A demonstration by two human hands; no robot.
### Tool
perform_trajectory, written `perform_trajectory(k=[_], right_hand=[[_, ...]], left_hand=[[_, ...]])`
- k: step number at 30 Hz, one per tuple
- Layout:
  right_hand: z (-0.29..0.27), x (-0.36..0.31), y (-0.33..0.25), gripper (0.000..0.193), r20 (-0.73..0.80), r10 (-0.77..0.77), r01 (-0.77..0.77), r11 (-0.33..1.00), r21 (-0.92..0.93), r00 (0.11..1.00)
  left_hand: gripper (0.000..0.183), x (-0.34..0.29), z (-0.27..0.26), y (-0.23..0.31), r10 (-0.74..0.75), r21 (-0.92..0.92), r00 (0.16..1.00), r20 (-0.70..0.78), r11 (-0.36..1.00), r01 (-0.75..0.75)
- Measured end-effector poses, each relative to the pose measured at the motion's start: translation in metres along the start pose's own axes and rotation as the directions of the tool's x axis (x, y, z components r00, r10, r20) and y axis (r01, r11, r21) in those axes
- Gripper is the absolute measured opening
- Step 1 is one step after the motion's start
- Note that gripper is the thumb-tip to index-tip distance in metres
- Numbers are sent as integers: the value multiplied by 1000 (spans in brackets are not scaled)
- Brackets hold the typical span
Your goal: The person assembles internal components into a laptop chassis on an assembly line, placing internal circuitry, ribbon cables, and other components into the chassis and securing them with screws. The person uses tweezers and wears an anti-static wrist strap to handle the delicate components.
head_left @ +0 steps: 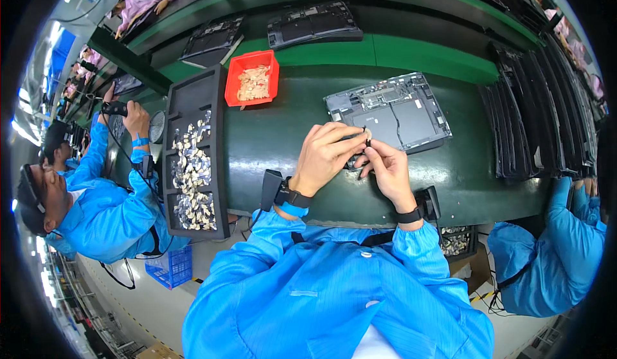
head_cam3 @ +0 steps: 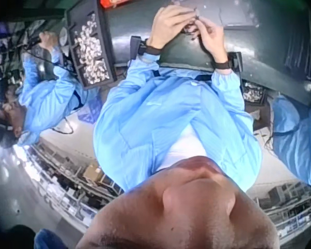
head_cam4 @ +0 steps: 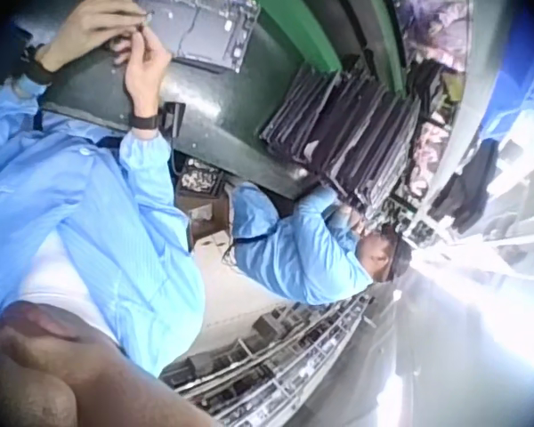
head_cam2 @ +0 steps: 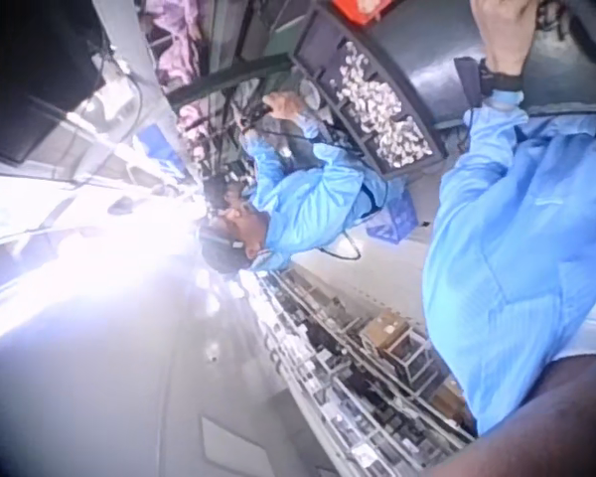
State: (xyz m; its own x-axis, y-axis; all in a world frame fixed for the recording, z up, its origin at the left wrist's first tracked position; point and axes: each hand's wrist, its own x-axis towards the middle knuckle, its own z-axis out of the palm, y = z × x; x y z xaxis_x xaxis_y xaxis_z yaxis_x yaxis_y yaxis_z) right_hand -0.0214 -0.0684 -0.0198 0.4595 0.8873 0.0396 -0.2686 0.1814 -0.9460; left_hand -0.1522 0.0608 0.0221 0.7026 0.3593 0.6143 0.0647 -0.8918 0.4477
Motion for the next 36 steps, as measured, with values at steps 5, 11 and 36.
perform_trajectory(k=[5,11,36], right_hand=[[0,-4,2,25,31,-13,18,984,-177,999],[-2,-10,2,22,38,-31,40,960,-277,999],[0,-9,-5,18,110,-28,66,929,-364,994]], left_hand=[[24,0,-6,-4,53,-36,996,75,998,-50],[18,0,-8,-7,116,-131,984,132,986,-98],[14,14,-34,-14,212,-137,942,261,974,-181]])
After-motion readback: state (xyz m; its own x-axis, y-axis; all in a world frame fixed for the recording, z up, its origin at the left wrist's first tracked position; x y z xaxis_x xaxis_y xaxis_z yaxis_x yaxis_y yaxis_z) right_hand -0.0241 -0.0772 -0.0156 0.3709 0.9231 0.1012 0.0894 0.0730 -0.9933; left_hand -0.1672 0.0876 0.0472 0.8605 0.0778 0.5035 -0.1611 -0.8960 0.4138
